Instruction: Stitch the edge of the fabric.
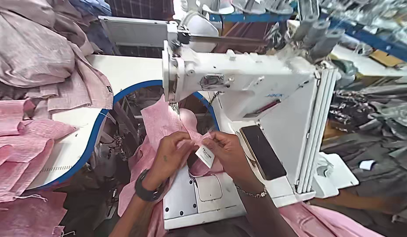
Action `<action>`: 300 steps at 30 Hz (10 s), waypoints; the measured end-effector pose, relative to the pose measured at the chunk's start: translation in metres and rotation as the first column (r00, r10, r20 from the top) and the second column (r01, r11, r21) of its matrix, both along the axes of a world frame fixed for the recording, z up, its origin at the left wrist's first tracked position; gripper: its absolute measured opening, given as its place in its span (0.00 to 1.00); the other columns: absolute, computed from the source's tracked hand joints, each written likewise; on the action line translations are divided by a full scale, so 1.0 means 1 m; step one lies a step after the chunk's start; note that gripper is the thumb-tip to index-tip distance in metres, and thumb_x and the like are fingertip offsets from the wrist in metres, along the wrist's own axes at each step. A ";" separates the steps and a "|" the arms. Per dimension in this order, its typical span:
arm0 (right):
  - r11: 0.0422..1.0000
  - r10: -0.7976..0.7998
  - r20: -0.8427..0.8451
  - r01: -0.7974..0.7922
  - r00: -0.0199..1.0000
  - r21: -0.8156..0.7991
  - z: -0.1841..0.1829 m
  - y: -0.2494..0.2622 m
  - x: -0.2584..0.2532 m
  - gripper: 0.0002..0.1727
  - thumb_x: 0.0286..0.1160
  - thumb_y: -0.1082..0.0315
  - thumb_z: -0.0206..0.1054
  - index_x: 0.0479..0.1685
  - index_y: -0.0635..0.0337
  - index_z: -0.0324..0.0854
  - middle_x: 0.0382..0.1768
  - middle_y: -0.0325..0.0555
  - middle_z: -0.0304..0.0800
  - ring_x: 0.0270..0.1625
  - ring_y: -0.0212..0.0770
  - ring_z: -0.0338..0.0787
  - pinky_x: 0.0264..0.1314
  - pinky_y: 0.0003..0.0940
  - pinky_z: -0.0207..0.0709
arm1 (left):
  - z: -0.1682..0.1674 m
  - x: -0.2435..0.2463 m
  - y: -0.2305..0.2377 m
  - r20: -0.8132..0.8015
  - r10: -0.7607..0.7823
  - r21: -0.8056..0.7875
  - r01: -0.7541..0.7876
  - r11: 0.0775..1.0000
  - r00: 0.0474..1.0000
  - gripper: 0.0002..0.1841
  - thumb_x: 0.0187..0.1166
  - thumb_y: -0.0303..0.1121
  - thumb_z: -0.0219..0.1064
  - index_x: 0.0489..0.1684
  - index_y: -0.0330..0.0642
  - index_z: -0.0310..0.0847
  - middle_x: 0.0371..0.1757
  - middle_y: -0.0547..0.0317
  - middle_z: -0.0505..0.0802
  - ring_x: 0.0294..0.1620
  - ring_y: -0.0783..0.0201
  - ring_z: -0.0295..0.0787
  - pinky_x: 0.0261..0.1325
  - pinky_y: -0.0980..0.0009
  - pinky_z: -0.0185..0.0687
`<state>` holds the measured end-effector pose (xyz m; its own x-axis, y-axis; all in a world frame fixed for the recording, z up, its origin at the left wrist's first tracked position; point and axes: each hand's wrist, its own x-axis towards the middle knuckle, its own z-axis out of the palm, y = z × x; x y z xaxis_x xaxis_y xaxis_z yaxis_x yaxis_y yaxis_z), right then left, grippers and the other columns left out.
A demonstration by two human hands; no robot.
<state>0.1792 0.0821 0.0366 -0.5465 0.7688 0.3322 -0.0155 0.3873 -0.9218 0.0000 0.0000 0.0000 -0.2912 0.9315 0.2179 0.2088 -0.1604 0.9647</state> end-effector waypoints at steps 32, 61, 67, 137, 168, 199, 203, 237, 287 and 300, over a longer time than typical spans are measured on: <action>0.866 -0.272 0.700 -0.150 0.660 0.478 -0.001 0.040 -0.039 0.16 0.80 0.62 0.63 0.49 0.66 0.92 0.38 0.61 0.95 0.44 0.61 0.95 0.48 0.61 0.85 | -0.032 -0.027 0.028 -0.395 0.139 -0.316 -0.276 0.908 0.908 0.36 0.82 0.50 0.66 0.88 0.41 0.66 0.62 0.31 0.86 0.49 0.41 0.89 0.54 0.45 0.83; 0.920 0.389 0.153 -0.374 0.908 -0.121 -0.057 0.042 -0.075 0.09 0.63 0.71 0.72 0.20 0.63 0.80 0.84 0.61 0.70 0.79 0.25 0.76 0.71 0.18 0.74 | -0.052 -0.024 0.021 -0.489 0.255 0.176 -0.191 0.966 0.834 0.18 0.75 0.22 0.60 0.62 0.30 0.83 0.71 0.32 0.86 0.77 0.38 0.81 0.78 0.53 0.77; 0.972 0.228 0.217 -0.234 0.949 0.004 -0.054 0.032 -0.070 0.08 0.57 0.70 0.77 0.18 0.60 0.86 0.76 0.52 0.83 0.63 0.19 0.87 0.59 0.14 0.80 | -0.049 -0.018 0.023 -0.489 0.268 0.150 -0.223 0.963 0.830 0.15 0.69 0.20 0.63 0.54 0.34 0.86 0.74 0.31 0.84 0.76 0.37 0.82 0.72 0.55 0.83; 0.880 0.362 0.898 -0.408 0.249 -0.242 -0.042 0.051 -0.012 0.20 0.74 0.58 0.74 0.32 0.72 0.83 0.29 0.54 0.85 0.35 0.47 0.85 0.47 0.49 0.77 | -0.044 -0.036 -0.086 -0.223 0.203 0.033 -0.201 0.979 0.953 0.17 0.85 0.38 0.59 0.29 0.38 0.87 0.18 0.61 0.83 0.19 0.70 0.77 0.25 0.69 0.74; 0.711 -0.536 0.568 -0.029 0.625 0.702 -0.038 -0.073 -0.018 0.13 0.62 0.77 0.61 0.25 0.64 0.93 0.52 0.56 0.97 0.52 0.45 0.97 0.54 0.30 0.86 | -0.059 -0.013 -0.002 0.103 0.193 -0.003 -0.194 0.981 0.976 0.18 0.88 0.36 0.55 0.35 0.39 0.91 0.18 0.66 0.82 0.18 0.73 0.74 0.26 0.72 0.70; 0.925 0.075 0.017 -0.063 0.997 -0.375 -0.003 -0.023 0.040 0.17 0.62 0.52 0.81 0.49 0.45 0.92 0.33 0.27 0.95 0.33 0.19 0.91 0.37 0.15 0.85 | -0.059 0.006 -0.049 -0.182 0.320 -0.046 -0.333 0.942 0.930 0.17 0.84 0.43 0.60 0.31 0.43 0.88 0.16 0.66 0.81 0.17 0.73 0.76 0.23 0.72 0.71; 0.991 0.013 0.480 0.051 0.877 -0.121 0.027 -0.006 0.025 0.17 0.63 0.62 0.76 0.51 0.56 0.84 0.30 0.29 0.93 0.29 0.22 0.91 0.30 0.17 0.85 | -0.058 0.006 -0.048 -0.186 0.315 -0.052 -0.329 0.943 0.931 0.16 0.84 0.42 0.60 0.35 0.43 0.90 0.17 0.66 0.83 0.17 0.73 0.77 0.24 0.72 0.72; 0.808 -0.358 0.812 -0.283 0.461 0.517 -0.003 -0.073 -0.045 0.16 0.67 0.63 0.70 0.20 0.67 0.84 0.10 0.49 0.79 0.13 0.46 0.84 0.14 0.41 0.72 | -0.046 -0.020 -0.016 -0.214 0.100 -0.024 -0.108 0.994 0.972 0.21 0.85 0.32 0.56 0.69 0.29 0.84 0.13 0.54 0.81 0.12 0.56 0.76 0.20 0.60 0.73; 0.637 -0.474 0.344 0.045 0.811 0.770 -0.067 -0.012 -0.094 0.14 0.77 0.72 0.55 0.35 0.65 0.88 0.57 0.55 0.96 0.62 0.47 0.94 0.65 0.31 0.83 | -0.059 -0.008 0.039 -0.371 0.574 0.314 -0.483 0.818 0.730 0.09 0.72 0.24 0.65 0.27 0.39 0.92 0.43 0.49 0.95 0.45 0.55 0.92 0.47 0.70 0.86; 0.581 -0.420 0.373 -0.071 0.827 0.811 -0.077 -0.019 -0.100 0.16 0.69 0.70 0.55 0.25 0.58 0.90 0.55 0.47 0.98 0.62 0.51 0.93 0.68 0.38 0.80 | -0.073 -0.118 0.158 0.742 -0.017 -0.107 0.143 0.984 0.670 0.26 0.95 0.51 0.41 0.61 0.40 0.79 0.40 0.58 0.88 0.37 0.68 0.85 0.42 0.69 0.83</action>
<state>0.0791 0.0635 -0.0400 -0.6916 0.4448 0.5691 0.4737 0.8741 -0.1075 -0.1179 0.1581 -0.0728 -0.2206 0.9602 -0.1713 -0.5856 0.0100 0.8106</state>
